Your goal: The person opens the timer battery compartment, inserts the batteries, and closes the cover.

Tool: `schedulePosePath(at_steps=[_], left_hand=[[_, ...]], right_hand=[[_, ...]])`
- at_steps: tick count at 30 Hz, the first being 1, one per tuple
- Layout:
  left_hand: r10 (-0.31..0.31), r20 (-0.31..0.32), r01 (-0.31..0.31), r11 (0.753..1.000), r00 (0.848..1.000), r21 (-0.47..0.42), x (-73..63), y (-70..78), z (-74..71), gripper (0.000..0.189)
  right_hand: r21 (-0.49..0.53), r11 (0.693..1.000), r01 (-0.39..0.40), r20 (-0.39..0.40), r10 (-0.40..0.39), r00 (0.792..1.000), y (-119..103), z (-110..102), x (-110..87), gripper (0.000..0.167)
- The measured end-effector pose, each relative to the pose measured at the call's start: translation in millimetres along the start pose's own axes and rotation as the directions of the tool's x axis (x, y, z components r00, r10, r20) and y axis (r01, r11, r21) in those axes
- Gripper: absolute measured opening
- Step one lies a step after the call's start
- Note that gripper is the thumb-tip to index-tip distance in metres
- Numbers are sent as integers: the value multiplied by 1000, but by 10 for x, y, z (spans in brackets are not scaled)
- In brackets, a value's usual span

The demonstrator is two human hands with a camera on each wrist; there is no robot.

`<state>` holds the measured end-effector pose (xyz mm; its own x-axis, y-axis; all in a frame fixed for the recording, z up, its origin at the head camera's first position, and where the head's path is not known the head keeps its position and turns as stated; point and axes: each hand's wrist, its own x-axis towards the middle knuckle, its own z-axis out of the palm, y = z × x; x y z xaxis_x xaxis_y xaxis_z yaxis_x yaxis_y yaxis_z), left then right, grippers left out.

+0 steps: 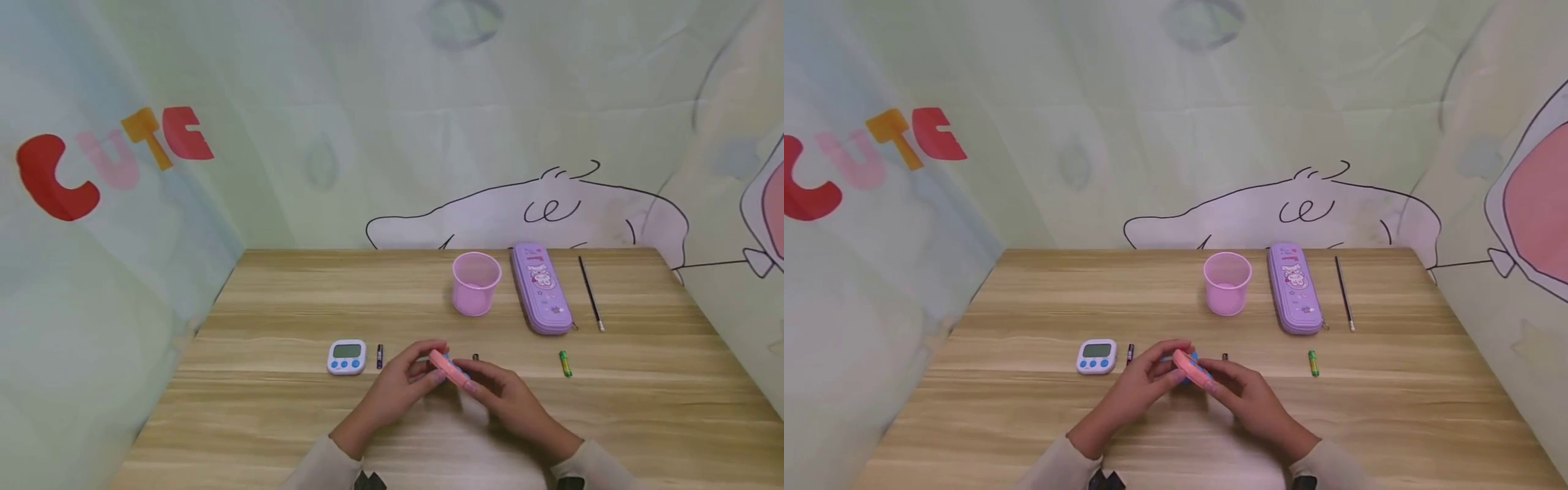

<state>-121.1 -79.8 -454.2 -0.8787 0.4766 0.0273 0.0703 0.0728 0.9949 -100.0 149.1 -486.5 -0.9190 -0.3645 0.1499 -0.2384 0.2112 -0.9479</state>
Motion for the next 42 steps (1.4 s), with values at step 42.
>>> schedulePosePath(at_steps=[42], left_hand=[[-85,113,95,992,990,-89,-164,-238,-54,43]], right_hand=[[78,996,46,70,-52,996,45,107,-144,25]])
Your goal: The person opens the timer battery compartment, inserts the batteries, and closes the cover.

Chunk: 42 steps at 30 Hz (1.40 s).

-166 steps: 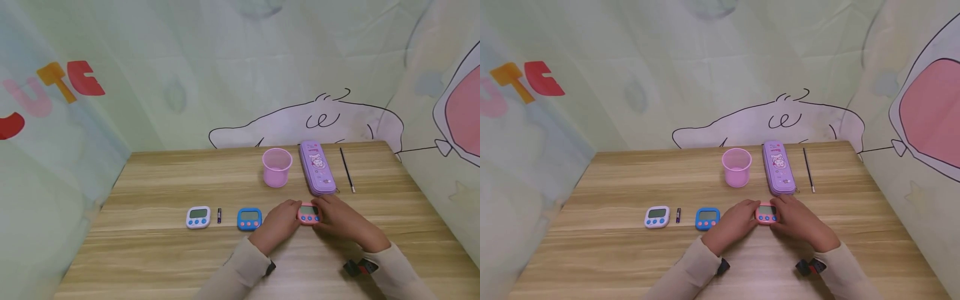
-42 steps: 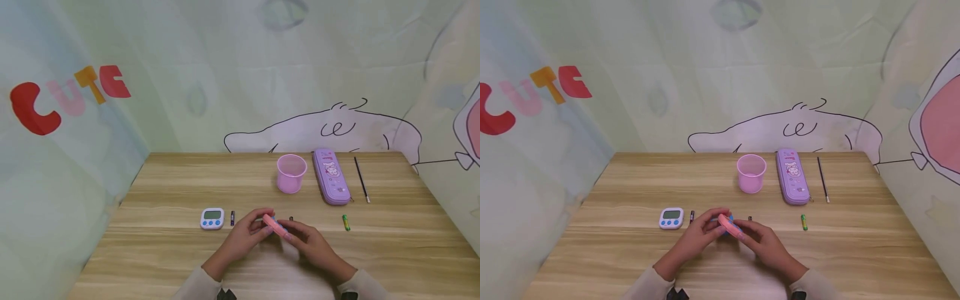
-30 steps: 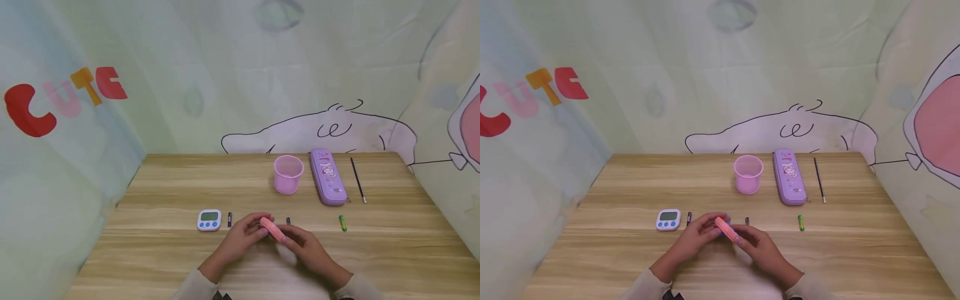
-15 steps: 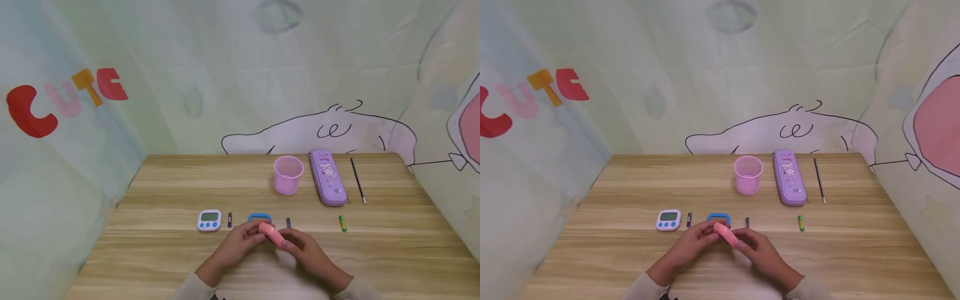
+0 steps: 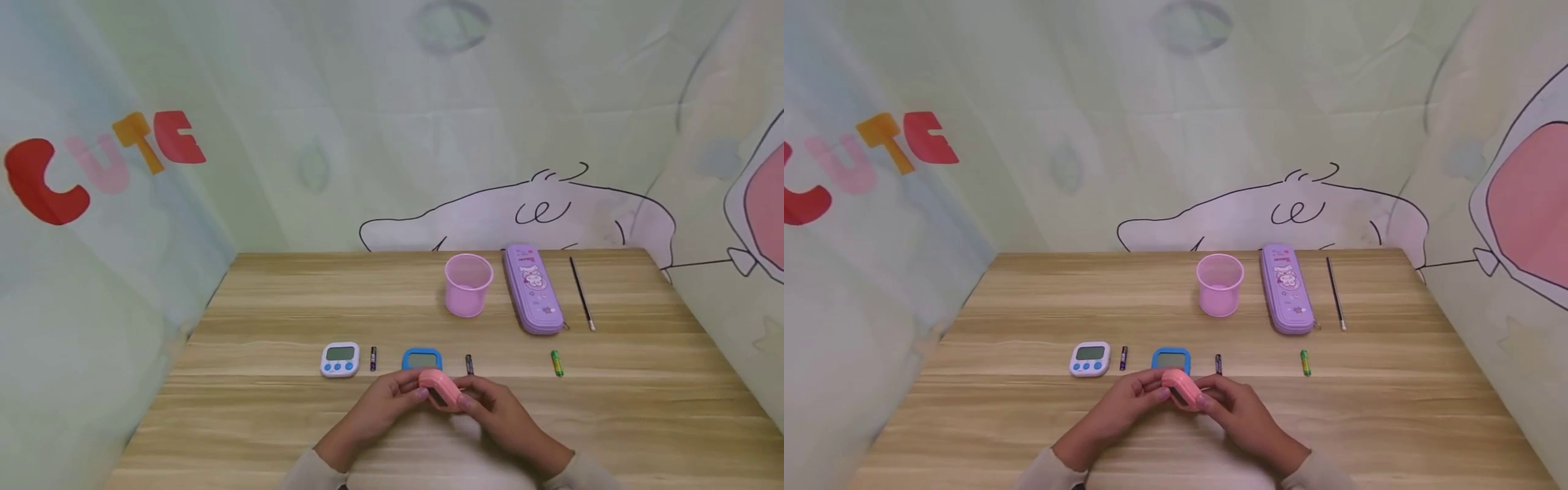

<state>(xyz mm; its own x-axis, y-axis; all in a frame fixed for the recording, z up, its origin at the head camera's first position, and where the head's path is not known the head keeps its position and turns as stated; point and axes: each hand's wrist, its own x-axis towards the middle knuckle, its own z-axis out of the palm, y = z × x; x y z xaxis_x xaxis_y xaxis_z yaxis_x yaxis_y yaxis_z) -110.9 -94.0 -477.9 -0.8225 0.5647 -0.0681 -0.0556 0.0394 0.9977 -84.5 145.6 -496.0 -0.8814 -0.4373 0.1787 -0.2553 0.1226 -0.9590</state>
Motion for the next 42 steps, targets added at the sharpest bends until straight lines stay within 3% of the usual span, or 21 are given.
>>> schedulePosePath(at_steps=[5,17,25,33,38,42], left_hand=[[-23,-11,23,999,1000,-33,-15,-34,-6,46],[-31,-21,28,994,999,-101,-34,-72,-16,48],[-62,-21,58,987,998,-152,-31,-90,-9,50],[-85,-33,78,980,996,-183,-33,-97,-12,50],[-119,-52,109,980,991,-164,-28,-93,2,55],[-128,-31,122,981,991,-148,-23,-102,35,56]], right_hand=[[-41,996,77,33,-75,997,18,1,19,23],[-126,984,129,50,-124,991,45,3,23,24],[-163,976,141,13,-141,990,49,-12,29,44],[-140,982,128,10,-128,992,9,-24,40,39],[-121,985,123,-3,-124,992,20,-20,26,38],[-157,981,113,-45,-121,992,33,-23,12,34]])
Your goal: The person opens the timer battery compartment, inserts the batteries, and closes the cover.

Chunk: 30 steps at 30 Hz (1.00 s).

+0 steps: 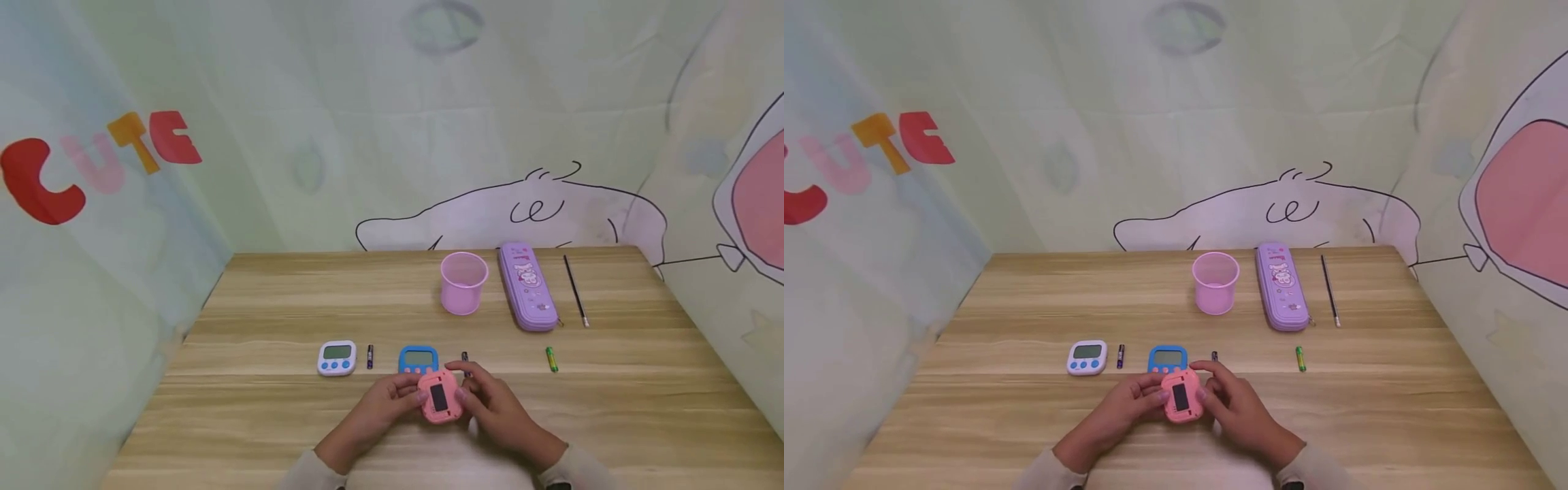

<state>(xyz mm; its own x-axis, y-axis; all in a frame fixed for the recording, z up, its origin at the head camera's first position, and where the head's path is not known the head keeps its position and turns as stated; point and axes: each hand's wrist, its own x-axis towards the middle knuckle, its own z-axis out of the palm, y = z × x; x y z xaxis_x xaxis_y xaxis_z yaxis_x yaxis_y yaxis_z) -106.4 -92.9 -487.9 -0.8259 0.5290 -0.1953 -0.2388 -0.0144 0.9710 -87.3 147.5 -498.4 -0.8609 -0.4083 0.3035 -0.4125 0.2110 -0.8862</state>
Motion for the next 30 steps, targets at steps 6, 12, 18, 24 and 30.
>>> schedulePosePath(at_steps=[6,12,18,24,30], left_hand=[[-11,41,11,1000,999,-6,-18,-10,24,47],[-49,57,50,999,997,-21,-31,22,35,43],[-84,67,85,996,994,-8,-21,26,25,40],[-99,80,99,995,992,-2,-24,47,30,38],[-95,88,98,995,992,-21,-34,50,29,39]], right_hand=[[-22,994,-108,-54,107,993,-65,-10,-5,27],[-51,985,-166,-28,165,986,-96,-2,2,23],[-49,990,-129,6,129,992,-98,18,-9,25],[-72,990,-123,19,124,992,-96,66,-10,26],[-78,991,-109,6,110,994,-88,106,-13,25]])
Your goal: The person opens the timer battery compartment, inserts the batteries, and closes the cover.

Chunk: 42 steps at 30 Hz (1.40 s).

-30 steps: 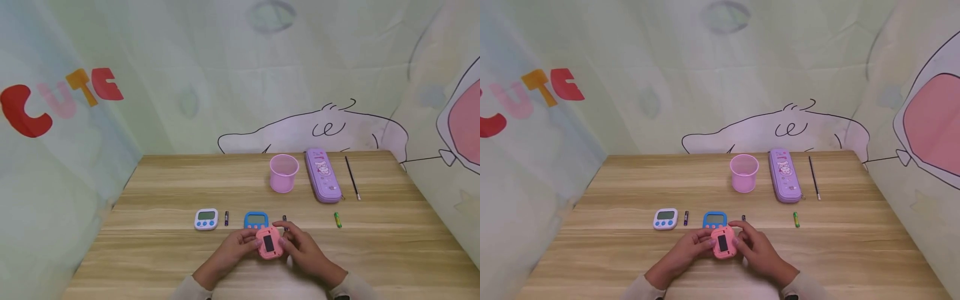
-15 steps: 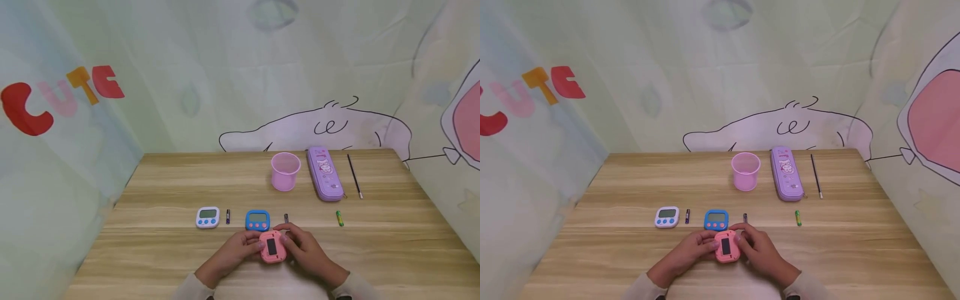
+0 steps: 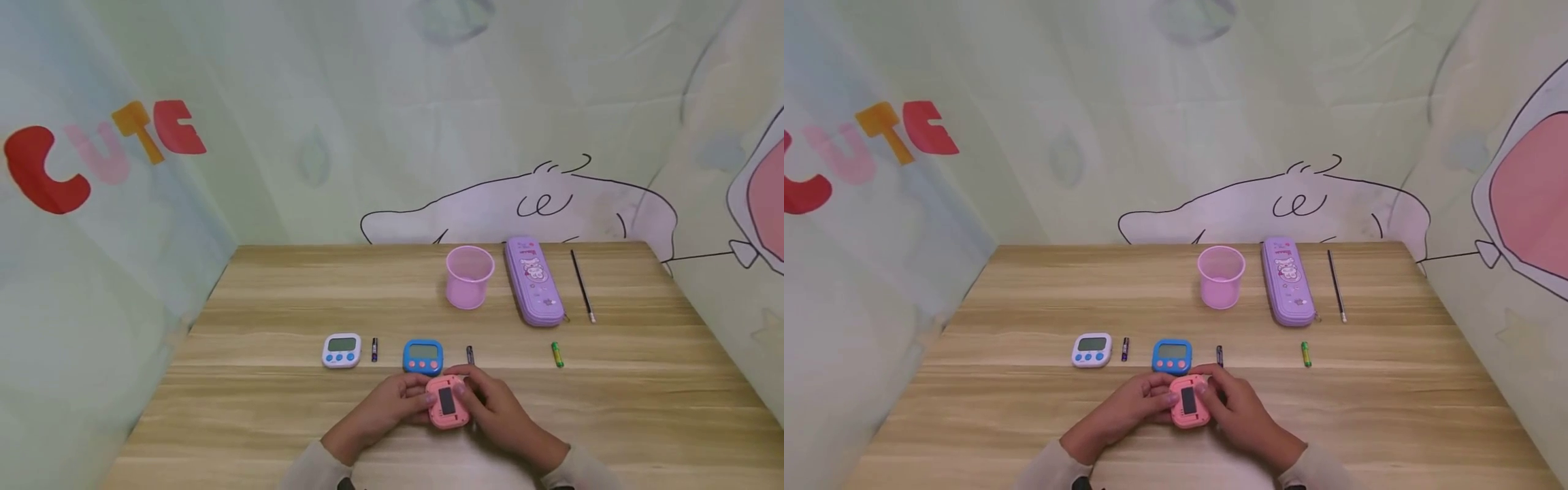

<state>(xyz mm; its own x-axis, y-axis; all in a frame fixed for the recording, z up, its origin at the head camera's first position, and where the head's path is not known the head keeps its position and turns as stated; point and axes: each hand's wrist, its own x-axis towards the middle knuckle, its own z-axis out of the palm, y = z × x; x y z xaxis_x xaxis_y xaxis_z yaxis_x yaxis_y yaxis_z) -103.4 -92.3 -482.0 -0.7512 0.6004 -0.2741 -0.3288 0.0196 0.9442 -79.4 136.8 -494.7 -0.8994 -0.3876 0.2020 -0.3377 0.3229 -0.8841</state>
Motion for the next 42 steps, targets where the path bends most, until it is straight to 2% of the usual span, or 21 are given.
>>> schedulePosePath(at_steps=[5,8,16,24,31,35,42], left_hand=[[10,20,-10,999,1000,-31,18,-15,-10,38],[12,31,-11,999,999,-39,30,-33,-16,38],[29,37,-27,999,999,-40,29,-51,-1,34],[31,40,-29,999,999,-38,19,-31,7,33],[24,41,-24,1000,999,3,34,-85,3,31],[27,54,-27,1000,998,-2,48,-126,9,32],[34,33,-35,999,999,30,42,-89,1,32]], right_hand=[[-61,996,69,-32,-71,997,-2,27,19,24],[-104,991,81,-49,-87,995,-18,36,24,23],[-106,992,67,-68,-74,995,-23,60,18,24],[-76,997,19,-79,-25,997,4,88,25,21],[-101,995,17,-61,-23,998,28,82,-14,15],[-94,995,18,-55,-23,998,50,82,-42,15],[-102,993,57,-47,-63,997,84,75,-10,15]])
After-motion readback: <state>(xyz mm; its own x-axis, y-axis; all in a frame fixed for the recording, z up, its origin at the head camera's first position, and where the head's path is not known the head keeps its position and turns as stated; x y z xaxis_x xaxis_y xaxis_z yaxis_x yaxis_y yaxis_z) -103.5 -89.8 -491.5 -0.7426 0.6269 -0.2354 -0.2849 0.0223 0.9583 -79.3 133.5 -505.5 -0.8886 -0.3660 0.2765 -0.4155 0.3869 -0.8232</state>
